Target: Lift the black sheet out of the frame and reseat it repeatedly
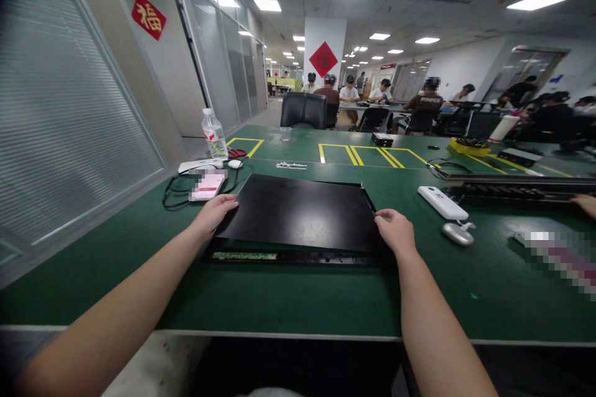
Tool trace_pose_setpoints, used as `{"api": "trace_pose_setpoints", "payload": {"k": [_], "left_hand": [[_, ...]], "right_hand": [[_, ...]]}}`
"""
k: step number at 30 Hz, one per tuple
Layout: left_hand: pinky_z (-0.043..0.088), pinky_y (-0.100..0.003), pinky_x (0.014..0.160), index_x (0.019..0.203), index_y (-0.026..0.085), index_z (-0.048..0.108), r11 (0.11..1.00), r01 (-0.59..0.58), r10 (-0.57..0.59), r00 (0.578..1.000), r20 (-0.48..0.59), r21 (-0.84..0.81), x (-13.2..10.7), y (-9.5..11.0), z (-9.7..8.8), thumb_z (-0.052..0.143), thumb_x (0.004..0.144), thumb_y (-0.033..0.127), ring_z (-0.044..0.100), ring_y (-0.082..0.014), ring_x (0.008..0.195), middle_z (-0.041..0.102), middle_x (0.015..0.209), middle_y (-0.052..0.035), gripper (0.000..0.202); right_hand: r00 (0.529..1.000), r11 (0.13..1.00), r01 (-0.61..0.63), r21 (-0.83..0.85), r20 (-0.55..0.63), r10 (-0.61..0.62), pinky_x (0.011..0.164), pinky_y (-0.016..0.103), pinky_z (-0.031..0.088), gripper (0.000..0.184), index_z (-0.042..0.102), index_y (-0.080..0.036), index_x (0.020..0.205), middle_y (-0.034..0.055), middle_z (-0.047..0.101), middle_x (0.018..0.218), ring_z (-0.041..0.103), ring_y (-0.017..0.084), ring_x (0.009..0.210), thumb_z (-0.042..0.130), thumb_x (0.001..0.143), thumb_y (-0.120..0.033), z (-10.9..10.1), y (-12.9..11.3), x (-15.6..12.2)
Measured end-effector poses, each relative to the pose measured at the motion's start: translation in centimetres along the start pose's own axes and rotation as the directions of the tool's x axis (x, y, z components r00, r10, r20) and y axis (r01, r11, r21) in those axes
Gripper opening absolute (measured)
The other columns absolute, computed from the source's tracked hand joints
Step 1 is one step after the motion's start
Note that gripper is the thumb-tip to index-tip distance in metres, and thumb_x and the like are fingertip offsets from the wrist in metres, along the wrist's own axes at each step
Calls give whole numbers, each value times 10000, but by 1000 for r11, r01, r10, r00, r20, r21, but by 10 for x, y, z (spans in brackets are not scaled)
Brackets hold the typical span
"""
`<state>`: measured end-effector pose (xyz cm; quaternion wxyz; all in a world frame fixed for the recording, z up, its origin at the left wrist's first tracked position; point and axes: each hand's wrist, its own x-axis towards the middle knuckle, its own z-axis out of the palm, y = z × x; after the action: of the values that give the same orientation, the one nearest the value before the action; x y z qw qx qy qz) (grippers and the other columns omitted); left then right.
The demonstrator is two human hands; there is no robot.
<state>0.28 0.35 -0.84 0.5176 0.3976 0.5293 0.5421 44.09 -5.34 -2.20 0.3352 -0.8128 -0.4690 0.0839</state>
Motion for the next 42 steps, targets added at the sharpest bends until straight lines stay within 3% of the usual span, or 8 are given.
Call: {"api": "trace_pose_setpoints", "payload": {"k": [19,26,29,32,36,42], "left_hand": [[516,-286,659,813,176,676,997,-36,42,995,-86,64,-2,2,3,715,635,134,667,-185,672,699,687,-6,187],[527,-310,664,813,170,681,999,-28,28,999,-39,18,0,-2,-2,740,564,178,669,-193,675,712,707,-22,256],[537,-329,740,829,174,693,994,-97,99,995,-34,47,3,-3,-5,785,539,210,693,-218,789,743,819,-42,306],[532,-353,825,831,171,709,979,-153,161,986,-48,132,7,-6,-8,804,534,246,695,-258,947,739,1082,-89,321],[508,-380,905,855,165,729,931,-167,195,979,-56,325,13,-11,-13,781,578,247,654,-304,1110,558,1436,-128,293],[464,-409,985,883,165,749,829,-202,253,967,-26,522,22,-20,-20,762,623,234,618,-317,1182,537,1456,-144,269]], "right_hand": [[1000,1000,23,-13,-1,-23,719,307,457,225,766,-226,847,65,752,854,664,227,819,594,733,-315,3,2,2],[1000,1000,25,4,-4,-25,709,311,448,209,764,-229,819,64,750,842,660,229,806,604,721,-321,3,3,4],[1000,1000,21,11,-9,-21,712,315,448,206,763,-231,805,65,747,837,654,230,806,610,710,-331,2,4,4],[1000,1000,15,25,-16,-15,710,317,445,211,765,-233,797,64,743,827,646,228,791,615,697,-343,2,4,4],[1000,999,-14,47,-8,15,685,313,432,228,766,-234,811,62,742,834,636,223,772,615,686,-349,1,3,4],[999,999,-22,26,26,21,681,315,425,224,767,-252,799,55,740,839,628,228,782,611,669,-347,-2,-3,2]]}}
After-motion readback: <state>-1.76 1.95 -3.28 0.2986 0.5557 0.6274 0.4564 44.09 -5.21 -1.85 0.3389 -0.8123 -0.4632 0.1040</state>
